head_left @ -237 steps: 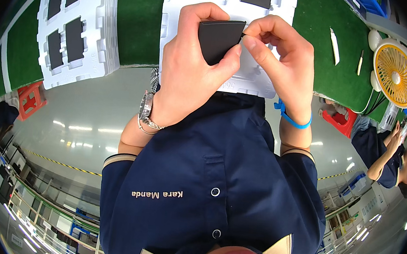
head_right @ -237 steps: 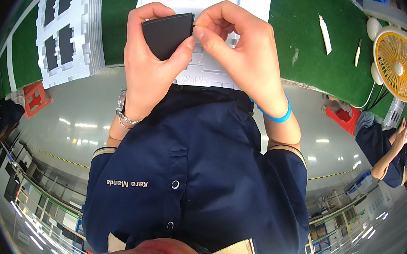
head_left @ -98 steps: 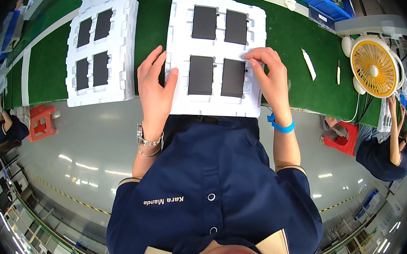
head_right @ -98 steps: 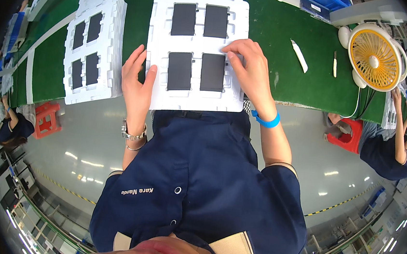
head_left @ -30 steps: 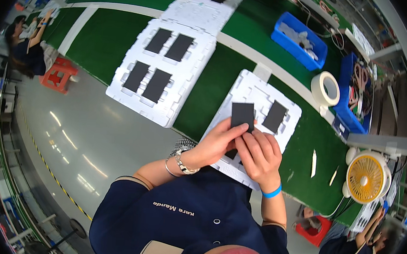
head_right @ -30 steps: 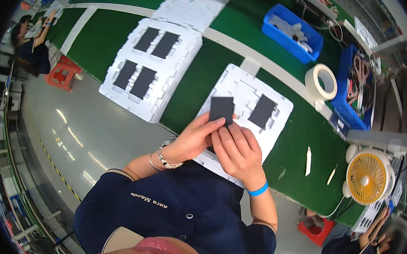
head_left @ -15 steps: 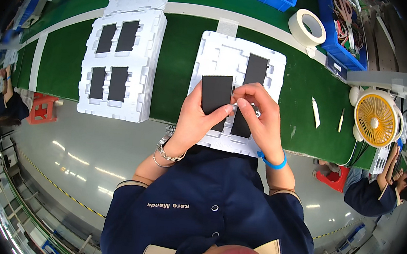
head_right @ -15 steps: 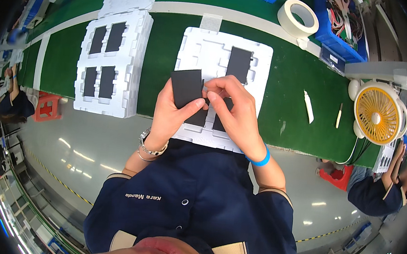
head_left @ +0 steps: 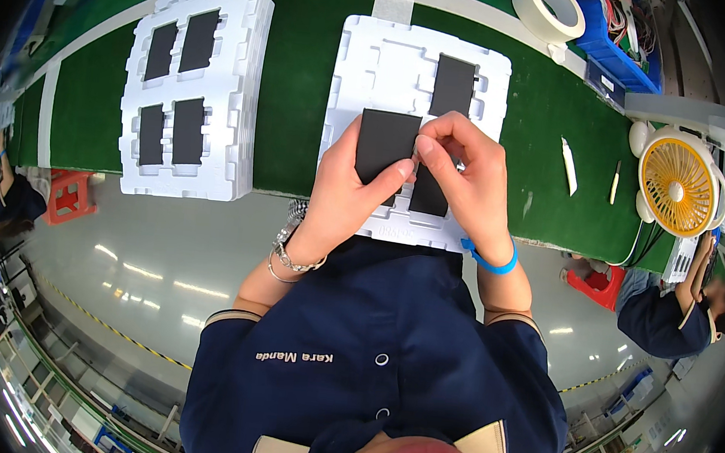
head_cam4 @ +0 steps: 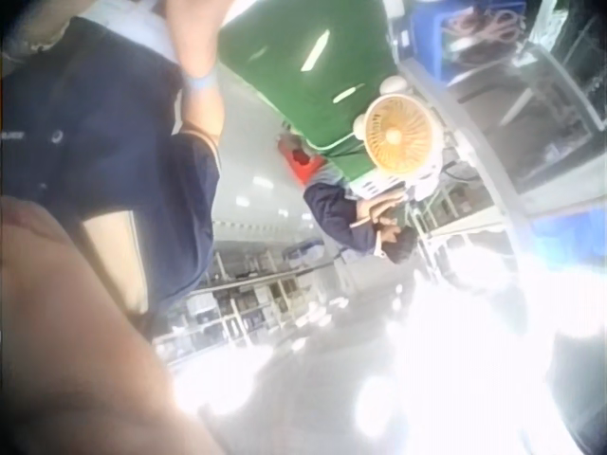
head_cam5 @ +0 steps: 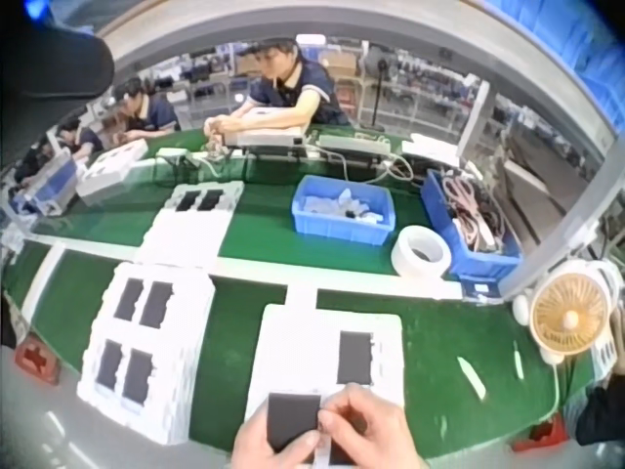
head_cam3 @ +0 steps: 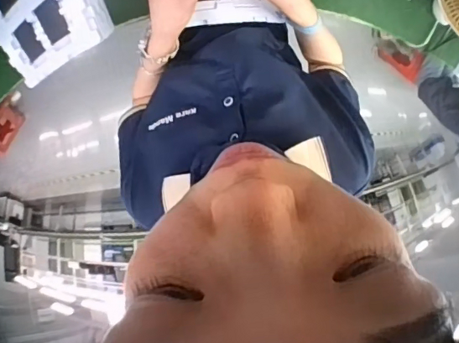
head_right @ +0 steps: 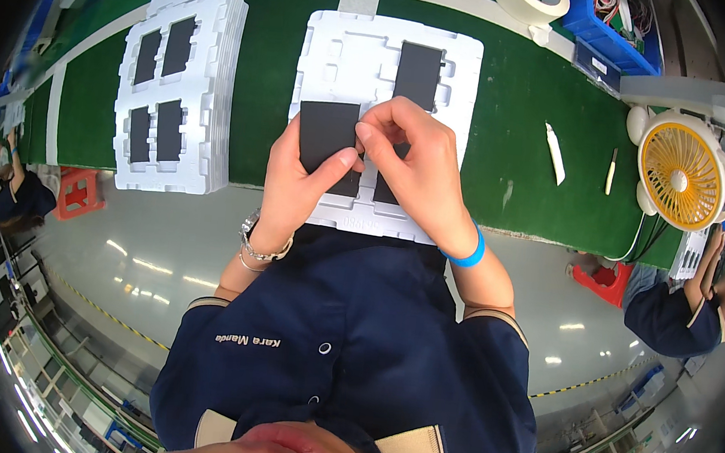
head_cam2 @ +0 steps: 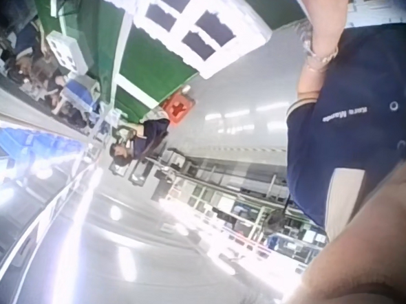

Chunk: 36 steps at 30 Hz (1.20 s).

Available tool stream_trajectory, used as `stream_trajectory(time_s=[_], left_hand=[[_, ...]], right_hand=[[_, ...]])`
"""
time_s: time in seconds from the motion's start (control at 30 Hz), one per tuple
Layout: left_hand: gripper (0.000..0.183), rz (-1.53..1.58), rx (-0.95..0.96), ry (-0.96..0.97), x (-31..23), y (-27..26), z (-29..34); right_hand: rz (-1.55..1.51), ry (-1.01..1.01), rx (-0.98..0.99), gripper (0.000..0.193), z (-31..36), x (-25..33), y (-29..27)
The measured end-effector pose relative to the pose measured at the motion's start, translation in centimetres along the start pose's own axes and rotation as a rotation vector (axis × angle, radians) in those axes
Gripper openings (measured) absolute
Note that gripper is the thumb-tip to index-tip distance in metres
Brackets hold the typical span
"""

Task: Manually assembling small rectangular electronic components into plastic storage trays on a factory production line.

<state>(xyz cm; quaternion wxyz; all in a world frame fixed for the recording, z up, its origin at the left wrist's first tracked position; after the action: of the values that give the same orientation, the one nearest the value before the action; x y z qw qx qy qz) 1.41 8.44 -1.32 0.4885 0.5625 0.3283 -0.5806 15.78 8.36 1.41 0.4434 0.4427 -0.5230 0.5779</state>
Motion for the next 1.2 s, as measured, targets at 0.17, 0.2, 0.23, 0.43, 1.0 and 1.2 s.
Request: stream_trajectory(time_s=[0.17,0.2,0.23,0.43,1.0,1.2], left_hand=[[0.027,0.085,-0.008,0.019,0.1,-0.2,0.1],[0.027,0.082,-0.019,0.022,0.0,-0.2,0.2],[0.026,0.052,-0.009,0.038,0.0,-0.2,0.1],[0.024,-0.030,-0.001,0.051,0.0,0.0,0.2],[0.026,-0.083,0.009,-0.046,0.3,0.0,0.8],[0.027,-0.034,-0.015,-0.037,0.2,-0.2,0.9]], right_hand=[[-0.164,0.018,0.009,0.011,0.0,-0.7,0.3],[-0.171,0.018,0.030,0.011,0.1,-0.6,0.4],[-0.178,0.019,0.050,0.012,0.1,-0.5,0.4],[-0.089,-0.004,0.048,0.013,0.1,-0.9,0.2],[0.028,0.096,0.125,0.012,0.4,-1.1,0.0],[-0.062,0.101,0.148,0.012,0.2,-1.8,0.5]])
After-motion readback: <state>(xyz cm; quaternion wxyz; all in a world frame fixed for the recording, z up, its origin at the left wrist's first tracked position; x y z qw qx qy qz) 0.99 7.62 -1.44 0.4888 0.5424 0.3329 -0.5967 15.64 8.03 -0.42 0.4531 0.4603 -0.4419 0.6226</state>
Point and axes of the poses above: each hand's wrist, its own z-axis away from the middle knuckle, its own y-axis out of the palm, x = y × z, the point moved 7 cm from there along -z, towards the middle knuckle, and after that the axes turned 2 degrees about -z, right-handed, at the moved point
